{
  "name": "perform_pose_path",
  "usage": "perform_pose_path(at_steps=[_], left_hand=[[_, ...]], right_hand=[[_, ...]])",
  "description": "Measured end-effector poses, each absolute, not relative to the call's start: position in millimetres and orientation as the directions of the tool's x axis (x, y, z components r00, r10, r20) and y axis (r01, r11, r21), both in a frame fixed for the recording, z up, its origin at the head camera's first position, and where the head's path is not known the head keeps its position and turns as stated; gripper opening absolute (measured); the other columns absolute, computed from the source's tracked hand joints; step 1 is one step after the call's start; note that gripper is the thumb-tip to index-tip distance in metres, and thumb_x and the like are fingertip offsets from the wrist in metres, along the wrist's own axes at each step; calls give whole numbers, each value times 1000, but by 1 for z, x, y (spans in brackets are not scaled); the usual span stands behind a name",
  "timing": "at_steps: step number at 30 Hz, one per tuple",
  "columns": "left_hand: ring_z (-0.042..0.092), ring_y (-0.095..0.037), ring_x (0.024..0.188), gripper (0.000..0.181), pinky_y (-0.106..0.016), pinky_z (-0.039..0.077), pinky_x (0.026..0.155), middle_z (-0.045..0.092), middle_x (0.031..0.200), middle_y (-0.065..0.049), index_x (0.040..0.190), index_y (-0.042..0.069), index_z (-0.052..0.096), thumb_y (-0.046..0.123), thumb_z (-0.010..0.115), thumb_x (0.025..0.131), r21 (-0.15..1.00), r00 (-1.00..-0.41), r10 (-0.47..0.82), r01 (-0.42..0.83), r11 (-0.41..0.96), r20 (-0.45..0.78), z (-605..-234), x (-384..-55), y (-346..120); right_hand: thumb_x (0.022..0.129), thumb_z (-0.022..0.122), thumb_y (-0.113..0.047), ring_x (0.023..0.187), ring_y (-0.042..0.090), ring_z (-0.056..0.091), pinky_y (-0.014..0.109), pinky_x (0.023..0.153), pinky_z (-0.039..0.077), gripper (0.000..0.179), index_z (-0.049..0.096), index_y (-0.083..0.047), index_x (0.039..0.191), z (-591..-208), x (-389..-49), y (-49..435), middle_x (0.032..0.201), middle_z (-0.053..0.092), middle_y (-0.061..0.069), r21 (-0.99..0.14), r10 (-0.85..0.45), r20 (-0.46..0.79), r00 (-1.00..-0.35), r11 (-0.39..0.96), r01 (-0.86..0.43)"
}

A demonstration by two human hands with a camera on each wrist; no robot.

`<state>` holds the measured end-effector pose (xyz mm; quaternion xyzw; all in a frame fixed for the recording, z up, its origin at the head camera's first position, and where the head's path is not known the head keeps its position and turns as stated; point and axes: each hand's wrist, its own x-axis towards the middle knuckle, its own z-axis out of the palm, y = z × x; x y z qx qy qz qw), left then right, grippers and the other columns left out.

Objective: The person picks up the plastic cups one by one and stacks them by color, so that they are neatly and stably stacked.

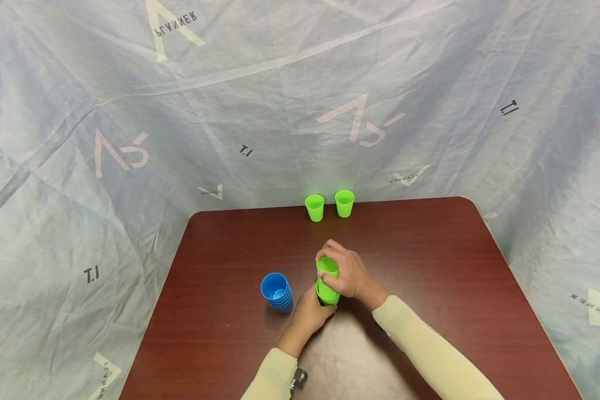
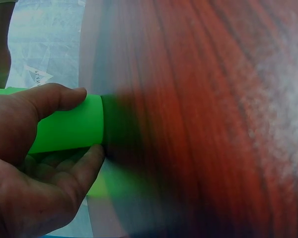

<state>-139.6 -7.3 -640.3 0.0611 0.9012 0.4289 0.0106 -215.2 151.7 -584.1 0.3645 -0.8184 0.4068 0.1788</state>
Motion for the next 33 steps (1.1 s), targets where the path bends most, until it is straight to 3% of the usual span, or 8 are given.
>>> perform_pose_path(at_steps=[16, 24, 33], left_hand=[[67, -15, 88, 50, -33, 58, 81, 77, 103, -6, 123, 9, 66, 7, 83, 76, 774, -986, 142, 154, 614, 84, -636, -139, -9], [69, -17, 89, 48, -34, 59, 82, 77, 104, -6, 122, 8, 66, 7, 80, 77, 761, -986, 142, 162, 628, 92, -635, -138, -9], [73, -19, 95, 47, -34, 60, 85, 78, 107, -7, 124, 8, 66, 14, 82, 80, 753, -981, 156, 191, 629, 118, -637, -140, -7]], right_hand=[[73, 72, -35, 76, 5, 55, 19, 60, 45, 36, 70, -18, 105, -593, -207, 146, 108, 60, -3, -504, -498, 575, -649, 409, -761], [71, 73, -34, 72, 6, 54, 18, 58, 43, 38, 70, -18, 106, -595, -203, 146, 108, 58, -3, -497, -519, 556, -650, 419, -760], [71, 73, -40, 73, 13, 55, 20, 61, 46, 42, 69, -16, 106, -605, -199, 149, 108, 57, 0, -434, -550, 575, -606, 423, -796]])
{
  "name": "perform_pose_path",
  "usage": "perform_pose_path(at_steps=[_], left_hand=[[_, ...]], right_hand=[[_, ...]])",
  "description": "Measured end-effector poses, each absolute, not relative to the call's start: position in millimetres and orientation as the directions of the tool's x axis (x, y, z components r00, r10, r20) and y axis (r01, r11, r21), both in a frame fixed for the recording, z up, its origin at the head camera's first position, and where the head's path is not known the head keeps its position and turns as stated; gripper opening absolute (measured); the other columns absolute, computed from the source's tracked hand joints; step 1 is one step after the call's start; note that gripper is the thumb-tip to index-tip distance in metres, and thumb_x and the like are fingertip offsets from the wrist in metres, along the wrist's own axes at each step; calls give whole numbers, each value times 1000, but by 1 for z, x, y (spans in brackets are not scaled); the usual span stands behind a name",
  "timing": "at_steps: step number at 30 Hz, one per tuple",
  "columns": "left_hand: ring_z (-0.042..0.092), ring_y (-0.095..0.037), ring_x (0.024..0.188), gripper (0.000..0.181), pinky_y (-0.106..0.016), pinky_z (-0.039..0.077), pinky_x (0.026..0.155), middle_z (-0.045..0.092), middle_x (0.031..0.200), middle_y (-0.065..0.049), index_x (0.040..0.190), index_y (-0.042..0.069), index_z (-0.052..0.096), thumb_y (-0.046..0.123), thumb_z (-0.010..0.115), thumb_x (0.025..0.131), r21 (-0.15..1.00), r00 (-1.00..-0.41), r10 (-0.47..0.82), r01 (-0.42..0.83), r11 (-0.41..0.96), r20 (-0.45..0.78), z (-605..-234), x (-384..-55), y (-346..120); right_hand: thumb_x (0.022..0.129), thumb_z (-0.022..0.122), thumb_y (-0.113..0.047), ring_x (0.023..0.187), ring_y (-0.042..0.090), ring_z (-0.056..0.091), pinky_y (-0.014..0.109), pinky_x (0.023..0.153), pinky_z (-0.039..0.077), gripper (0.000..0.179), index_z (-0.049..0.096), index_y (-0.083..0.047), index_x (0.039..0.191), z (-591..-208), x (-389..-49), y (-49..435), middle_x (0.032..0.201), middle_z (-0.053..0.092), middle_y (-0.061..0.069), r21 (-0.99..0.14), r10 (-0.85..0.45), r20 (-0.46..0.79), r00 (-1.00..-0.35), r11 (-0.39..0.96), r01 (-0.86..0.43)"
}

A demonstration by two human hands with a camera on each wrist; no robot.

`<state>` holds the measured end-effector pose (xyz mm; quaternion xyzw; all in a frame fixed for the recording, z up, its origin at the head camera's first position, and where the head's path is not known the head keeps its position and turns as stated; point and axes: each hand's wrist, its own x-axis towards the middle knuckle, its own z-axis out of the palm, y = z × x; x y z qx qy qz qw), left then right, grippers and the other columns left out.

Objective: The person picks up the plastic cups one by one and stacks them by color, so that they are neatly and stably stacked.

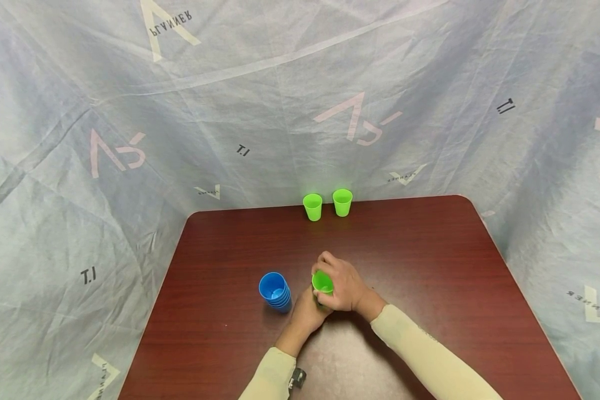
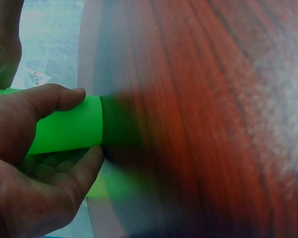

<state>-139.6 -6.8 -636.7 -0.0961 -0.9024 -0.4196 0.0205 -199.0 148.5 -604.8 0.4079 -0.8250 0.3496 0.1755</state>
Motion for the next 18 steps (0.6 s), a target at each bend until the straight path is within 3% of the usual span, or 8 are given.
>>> perform_pose_path(at_steps=[7, 18], left_hand=[[74, -22, 97, 44, -37, 61, 87, 79, 107, -8, 123, 7, 67, 14, 81, 82, 744, -977, 156, 213, 633, 148, -638, -139, -6], [74, -20, 101, 46, -37, 61, 91, 79, 112, -8, 129, 7, 66, 15, 80, 85, 762, -983, 150, 181, 622, 111, -637, -139, -6]], right_hand=[[73, 73, -42, 90, 11, 52, 31, 74, 51, 42, 68, -14, 104, -612, -199, 149, 106, 58, 0, -402, -558, 597, -576, 413, -817], [76, 73, -42, 93, 12, 51, 33, 75, 50, 41, 68, -13, 105, -619, -201, 149, 106, 57, 1, -411, -550, 612, -568, 392, -823]])
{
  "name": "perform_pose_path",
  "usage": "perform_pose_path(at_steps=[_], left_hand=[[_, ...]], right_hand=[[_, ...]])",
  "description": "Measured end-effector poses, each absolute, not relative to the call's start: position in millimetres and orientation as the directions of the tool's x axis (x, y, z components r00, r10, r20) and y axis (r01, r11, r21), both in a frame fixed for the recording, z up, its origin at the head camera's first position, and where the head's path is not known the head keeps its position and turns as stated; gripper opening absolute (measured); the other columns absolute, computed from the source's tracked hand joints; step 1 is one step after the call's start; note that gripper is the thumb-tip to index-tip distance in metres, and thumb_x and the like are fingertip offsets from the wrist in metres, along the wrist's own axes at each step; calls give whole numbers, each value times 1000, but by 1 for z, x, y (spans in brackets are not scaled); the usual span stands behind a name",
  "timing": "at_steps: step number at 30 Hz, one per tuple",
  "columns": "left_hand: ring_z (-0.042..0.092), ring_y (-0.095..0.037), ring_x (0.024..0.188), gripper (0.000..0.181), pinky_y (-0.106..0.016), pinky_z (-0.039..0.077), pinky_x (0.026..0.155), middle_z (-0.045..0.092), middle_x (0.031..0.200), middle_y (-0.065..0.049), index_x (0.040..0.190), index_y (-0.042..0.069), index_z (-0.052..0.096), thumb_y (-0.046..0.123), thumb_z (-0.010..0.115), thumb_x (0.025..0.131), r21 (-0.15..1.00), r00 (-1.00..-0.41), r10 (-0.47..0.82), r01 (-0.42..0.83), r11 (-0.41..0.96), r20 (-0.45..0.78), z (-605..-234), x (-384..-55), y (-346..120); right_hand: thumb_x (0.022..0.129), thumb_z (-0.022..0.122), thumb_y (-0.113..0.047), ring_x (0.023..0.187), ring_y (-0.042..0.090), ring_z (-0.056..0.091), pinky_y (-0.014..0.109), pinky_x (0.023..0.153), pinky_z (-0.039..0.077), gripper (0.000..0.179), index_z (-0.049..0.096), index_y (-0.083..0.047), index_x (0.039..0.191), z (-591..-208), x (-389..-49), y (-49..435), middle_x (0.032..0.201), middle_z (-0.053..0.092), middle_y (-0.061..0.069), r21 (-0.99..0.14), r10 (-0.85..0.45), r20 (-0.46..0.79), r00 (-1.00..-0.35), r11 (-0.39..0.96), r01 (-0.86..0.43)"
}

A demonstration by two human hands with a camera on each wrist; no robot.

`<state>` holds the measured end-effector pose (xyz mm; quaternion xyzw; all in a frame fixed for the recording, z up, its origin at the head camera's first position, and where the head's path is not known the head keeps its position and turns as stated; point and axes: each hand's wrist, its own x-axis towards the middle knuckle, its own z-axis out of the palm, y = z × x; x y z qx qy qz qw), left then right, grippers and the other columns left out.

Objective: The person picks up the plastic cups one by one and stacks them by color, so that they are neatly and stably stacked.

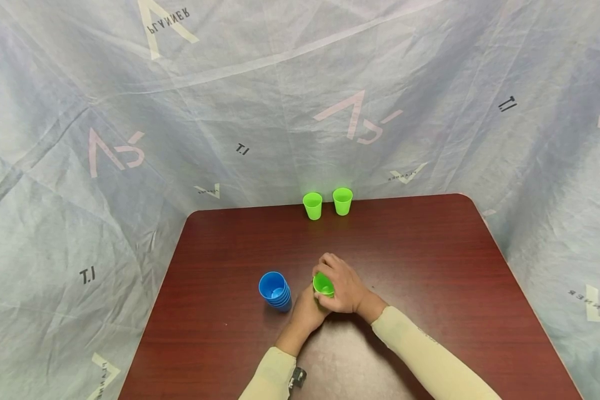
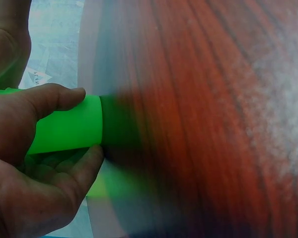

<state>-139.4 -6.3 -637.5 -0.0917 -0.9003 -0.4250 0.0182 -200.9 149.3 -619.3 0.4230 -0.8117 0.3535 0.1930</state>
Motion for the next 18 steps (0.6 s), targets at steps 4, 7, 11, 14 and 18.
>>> perform_pose_path(at_steps=[4, 7, 11, 14, 18], left_hand=[[73, -20, 101, 54, -38, 60, 91, 78, 114, -7, 133, 10, 65, 10, 81, 82, 773, -985, 146, 165, 613, 95, -637, -139, -7], [72, -18, 100, 59, -38, 59, 90, 78, 114, -5, 134, 13, 65, 7, 82, 79, 777, -989, 135, 132, 616, 61, -637, -138, -7], [72, -18, 101, 63, -39, 59, 90, 78, 114, -5, 134, 13, 65, 5, 85, 75, 778, -993, 116, 95, 621, 30, -637, -138, -6], [73, -20, 103, 66, -40, 59, 91, 78, 116, -6, 134, 12, 65, 5, 86, 73, 780, -994, 106, 90, 619, 31, -638, -138, -5], [73, -20, 104, 64, -42, 59, 92, 78, 116, -6, 135, 12, 65, 8, 87, 75, 783, -994, 100, 88, 616, 34, -638, -138, -4]], right_hand=[[86, 67, -50, 95, 14, 52, 36, 78, 51, 44, 68, -13, 110, -623, -203, 152, 107, 57, 3, -435, -520, 626, -581, 386, -814], [94, 60, -53, 97, 16, 53, 40, 80, 51, 47, 68, -10, 114, -624, -206, 156, 107, 57, 5, -456, -478, 636, -606, 400, -795], [96, 63, -43, 98, 18, 54, 42, 82, 51, 42, 68, -7, 116, -625, -210, 160, 108, 57, 6, -478, -439, 628, -643, 434, -764], [91, 68, -33, 100, 18, 55, 42, 83, 52, 37, 68, -8, 118, -624, -213, 162, 109, 58, 7, -495, -432, 603, -670, 456, -740], [89, 70, -26, 101, 23, 57, 44, 86, 52, 35, 69, -6, 117, -624, -218, 166, 110, 59, 10, -523, -418, 580, -700, 468, -713]])
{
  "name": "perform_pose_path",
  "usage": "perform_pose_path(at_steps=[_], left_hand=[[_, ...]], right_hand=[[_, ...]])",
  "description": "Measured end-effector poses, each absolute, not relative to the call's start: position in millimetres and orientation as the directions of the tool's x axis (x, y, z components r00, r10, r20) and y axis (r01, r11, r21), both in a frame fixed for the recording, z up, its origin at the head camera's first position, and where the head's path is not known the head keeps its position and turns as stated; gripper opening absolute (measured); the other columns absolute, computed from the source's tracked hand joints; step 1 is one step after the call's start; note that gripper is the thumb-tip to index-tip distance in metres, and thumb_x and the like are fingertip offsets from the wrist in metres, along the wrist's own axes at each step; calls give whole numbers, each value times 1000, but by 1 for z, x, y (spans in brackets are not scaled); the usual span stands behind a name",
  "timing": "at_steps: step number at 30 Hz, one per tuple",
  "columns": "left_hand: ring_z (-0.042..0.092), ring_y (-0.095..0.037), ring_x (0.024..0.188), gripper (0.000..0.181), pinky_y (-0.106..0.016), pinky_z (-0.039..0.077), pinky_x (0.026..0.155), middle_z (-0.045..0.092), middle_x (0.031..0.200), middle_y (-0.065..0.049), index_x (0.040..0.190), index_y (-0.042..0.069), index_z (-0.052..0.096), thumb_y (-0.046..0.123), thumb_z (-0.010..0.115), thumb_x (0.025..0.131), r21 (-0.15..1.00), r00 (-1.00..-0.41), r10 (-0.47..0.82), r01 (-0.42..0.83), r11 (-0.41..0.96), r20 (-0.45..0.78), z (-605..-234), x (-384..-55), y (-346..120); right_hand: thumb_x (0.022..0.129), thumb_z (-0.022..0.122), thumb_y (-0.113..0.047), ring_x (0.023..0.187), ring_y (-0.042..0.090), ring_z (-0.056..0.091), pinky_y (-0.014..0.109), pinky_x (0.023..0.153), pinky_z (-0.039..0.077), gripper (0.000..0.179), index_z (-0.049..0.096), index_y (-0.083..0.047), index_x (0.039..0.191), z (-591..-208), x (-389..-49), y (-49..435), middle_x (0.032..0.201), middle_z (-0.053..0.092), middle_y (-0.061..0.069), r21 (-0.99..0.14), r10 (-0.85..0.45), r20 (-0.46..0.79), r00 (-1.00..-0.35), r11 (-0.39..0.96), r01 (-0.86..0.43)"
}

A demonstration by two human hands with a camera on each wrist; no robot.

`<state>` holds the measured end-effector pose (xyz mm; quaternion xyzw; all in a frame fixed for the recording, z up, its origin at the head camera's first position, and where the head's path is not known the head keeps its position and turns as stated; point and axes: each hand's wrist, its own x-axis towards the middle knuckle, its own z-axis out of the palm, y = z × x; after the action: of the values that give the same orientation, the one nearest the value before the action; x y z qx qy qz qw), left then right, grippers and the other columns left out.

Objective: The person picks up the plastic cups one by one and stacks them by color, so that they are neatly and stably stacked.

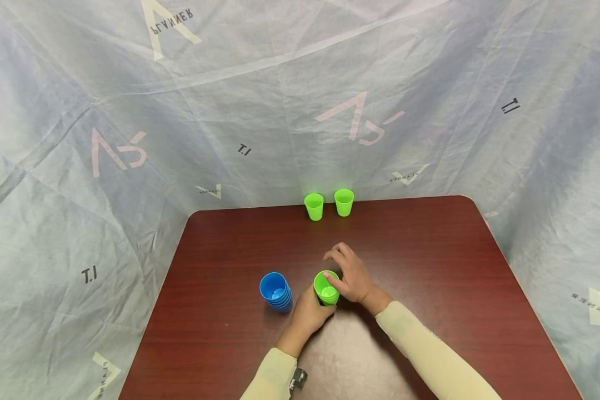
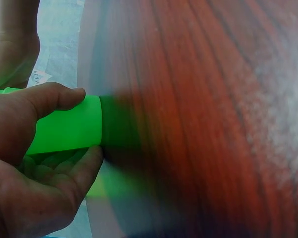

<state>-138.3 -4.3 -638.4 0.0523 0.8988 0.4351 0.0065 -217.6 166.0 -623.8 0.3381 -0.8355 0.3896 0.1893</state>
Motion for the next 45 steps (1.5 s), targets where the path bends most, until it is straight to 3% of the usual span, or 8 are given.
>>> perform_pose_path(at_steps=[4, 12, 22, 32, 45], left_hand=[[73, -20, 107, 63, -43, 59, 96, 78, 118, -6, 137, 13, 64, 13, 89, 79, 786, -995, 93, 75, 613, 23, -640, -138, -4], [73, -23, 111, 67, -45, 59, 98, 78, 122, -7, 137, 13, 64, 8, 88, 75, 784, -996, 88, 81, 616, 33, -641, -138, -4], [73, -22, 114, 64, -45, 58, 101, 77, 123, -7, 137, 13, 64, 8, 88, 77, 789, -995, 95, 90, 607, 41, -642, -137, -5], [71, -24, 120, 71, -47, 56, 105, 76, 129, -8, 140, 12, 62, 7, 89, 75, 801, -996, 84, 49, 597, -2, -644, -140, -7], [71, -22, 117, 68, -45, 57, 102, 77, 125, -6, 135, 13, 66, 7, 92, 73, 806, -997, 78, 31, 590, -18, -643, -140, -8]], right_hand=[[91, 71, -24, 104, 23, 57, 44, 89, 51, 32, 69, -5, 116, -624, -221, 169, 112, 59, 9, -536, -388, 570, -724, 492, -686], [91, 74, -21, 110, 26, 56, 48, 96, 48, 31, 68, -4, 116, -620, -233, 171, 118, 59, 11, -551, -351, 560, -750, 518, -654], [96, 71, -24, 129, 39, 55, 61, 104, 47, 37, 64, -5, 126, -612, -254, 170, 141, 56, 22, -572, -329, 494, -805, 575, -586], [97, 70, -26, 146, 46, 44, 67, 118, 36, 49, 59, -2, 139, -602, -281, 173, 155, 47, 27, -524, -340, 457, -822, 644, -557], [100, 67, -30, 161, 49, 20, 69, 127, 21, 67, 44, -4, 158, -601, -306, 175, 171, 28, 26, -480, -358, 300, -884, 744, -465]])
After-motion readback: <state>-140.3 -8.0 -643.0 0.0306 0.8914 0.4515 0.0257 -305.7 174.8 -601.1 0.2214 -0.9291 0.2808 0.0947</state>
